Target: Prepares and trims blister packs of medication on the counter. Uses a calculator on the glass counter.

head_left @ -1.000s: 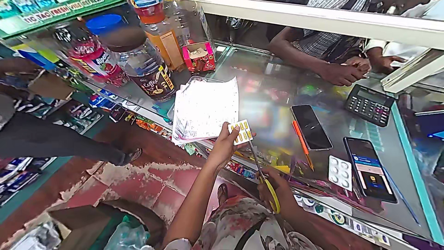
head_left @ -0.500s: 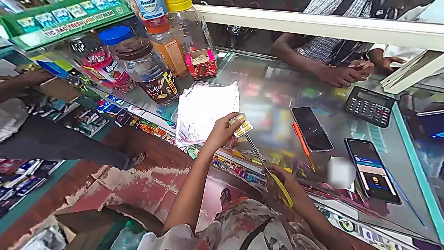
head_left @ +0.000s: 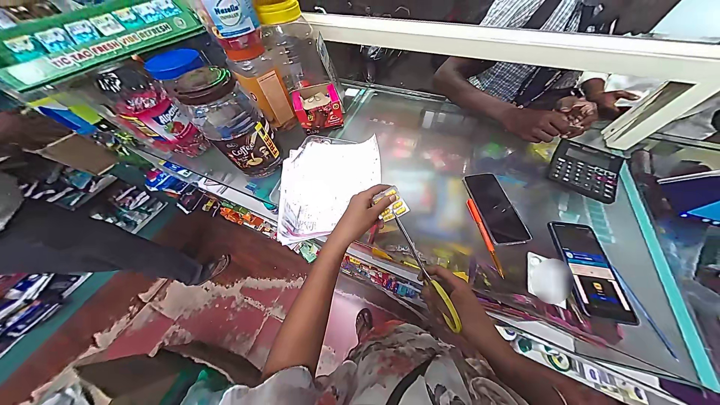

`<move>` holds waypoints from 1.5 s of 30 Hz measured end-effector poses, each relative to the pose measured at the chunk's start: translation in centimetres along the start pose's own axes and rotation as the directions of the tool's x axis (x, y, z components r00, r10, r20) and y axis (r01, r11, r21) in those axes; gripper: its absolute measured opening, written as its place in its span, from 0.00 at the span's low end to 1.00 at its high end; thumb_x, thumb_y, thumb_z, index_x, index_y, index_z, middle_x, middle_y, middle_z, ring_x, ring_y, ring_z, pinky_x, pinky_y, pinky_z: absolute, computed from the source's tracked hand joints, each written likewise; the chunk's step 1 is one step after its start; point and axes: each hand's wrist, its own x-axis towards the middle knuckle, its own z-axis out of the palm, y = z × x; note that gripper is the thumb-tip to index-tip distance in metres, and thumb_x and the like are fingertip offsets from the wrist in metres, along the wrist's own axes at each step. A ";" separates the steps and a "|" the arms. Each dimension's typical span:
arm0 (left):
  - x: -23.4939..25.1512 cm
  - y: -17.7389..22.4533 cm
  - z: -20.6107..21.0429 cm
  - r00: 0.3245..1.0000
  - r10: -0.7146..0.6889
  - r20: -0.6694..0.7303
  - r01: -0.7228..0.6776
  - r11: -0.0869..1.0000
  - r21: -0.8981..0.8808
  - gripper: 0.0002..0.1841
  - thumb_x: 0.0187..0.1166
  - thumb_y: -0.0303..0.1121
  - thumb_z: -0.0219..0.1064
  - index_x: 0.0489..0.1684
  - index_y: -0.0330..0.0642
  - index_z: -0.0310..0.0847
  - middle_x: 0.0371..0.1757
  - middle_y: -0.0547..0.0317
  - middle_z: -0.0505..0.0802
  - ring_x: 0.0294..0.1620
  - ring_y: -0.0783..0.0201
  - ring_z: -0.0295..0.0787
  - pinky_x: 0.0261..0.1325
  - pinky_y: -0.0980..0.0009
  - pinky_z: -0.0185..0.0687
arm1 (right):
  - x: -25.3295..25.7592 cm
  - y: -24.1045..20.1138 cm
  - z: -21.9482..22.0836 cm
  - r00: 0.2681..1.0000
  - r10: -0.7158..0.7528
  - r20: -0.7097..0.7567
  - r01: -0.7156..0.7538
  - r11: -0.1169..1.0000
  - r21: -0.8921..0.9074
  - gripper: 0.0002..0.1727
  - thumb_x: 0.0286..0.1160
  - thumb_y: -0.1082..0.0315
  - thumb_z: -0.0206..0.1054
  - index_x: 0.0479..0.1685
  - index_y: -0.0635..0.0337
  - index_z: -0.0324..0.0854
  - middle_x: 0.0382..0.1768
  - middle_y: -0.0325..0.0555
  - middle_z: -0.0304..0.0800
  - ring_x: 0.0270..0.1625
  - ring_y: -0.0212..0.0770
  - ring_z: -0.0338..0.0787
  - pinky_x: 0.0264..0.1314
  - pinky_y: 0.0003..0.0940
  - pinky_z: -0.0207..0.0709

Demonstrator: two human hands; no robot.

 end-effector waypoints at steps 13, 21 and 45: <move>3.2 0.5 2.4 0.989 0.081 -0.127 -0.060 0.985 0.160 0.19 0.91 0.40 0.58 0.69 0.37 0.79 0.34 0.52 0.91 0.26 0.68 0.87 0.35 0.70 0.85 | 0.0 -4.9 -2.3 0.942 -0.092 -0.322 -0.233 0.513 -0.826 0.23 0.74 0.63 0.75 0.63 0.68 0.80 0.54 0.68 0.87 0.56 0.67 0.89 0.58 0.62 0.82; 2.4 2.5 6.0 0.981 0.191 -0.041 -0.190 0.981 0.030 0.18 0.91 0.38 0.58 0.69 0.35 0.77 0.30 0.61 0.91 0.20 0.74 0.85 0.26 0.77 0.85 | 4.7 -3.5 -2.7 0.595 -0.803 -0.021 0.301 0.247 -0.921 0.18 0.79 0.65 0.68 0.65 0.53 0.89 0.65 0.57 0.90 0.66 0.56 0.91 0.66 0.47 0.85; -4.6 0.8 12.5 0.926 0.365 0.094 -0.375 0.916 0.143 0.15 0.85 0.35 0.60 0.52 0.34 0.90 0.36 0.59 0.95 0.30 0.72 0.90 0.36 0.74 0.88 | -10.6 5.3 -11.9 0.668 -0.744 0.024 0.076 0.036 -0.996 0.15 0.80 0.73 0.59 0.55 0.60 0.92 0.58 0.50 0.96 0.64 0.46 0.93 0.72 0.34 0.81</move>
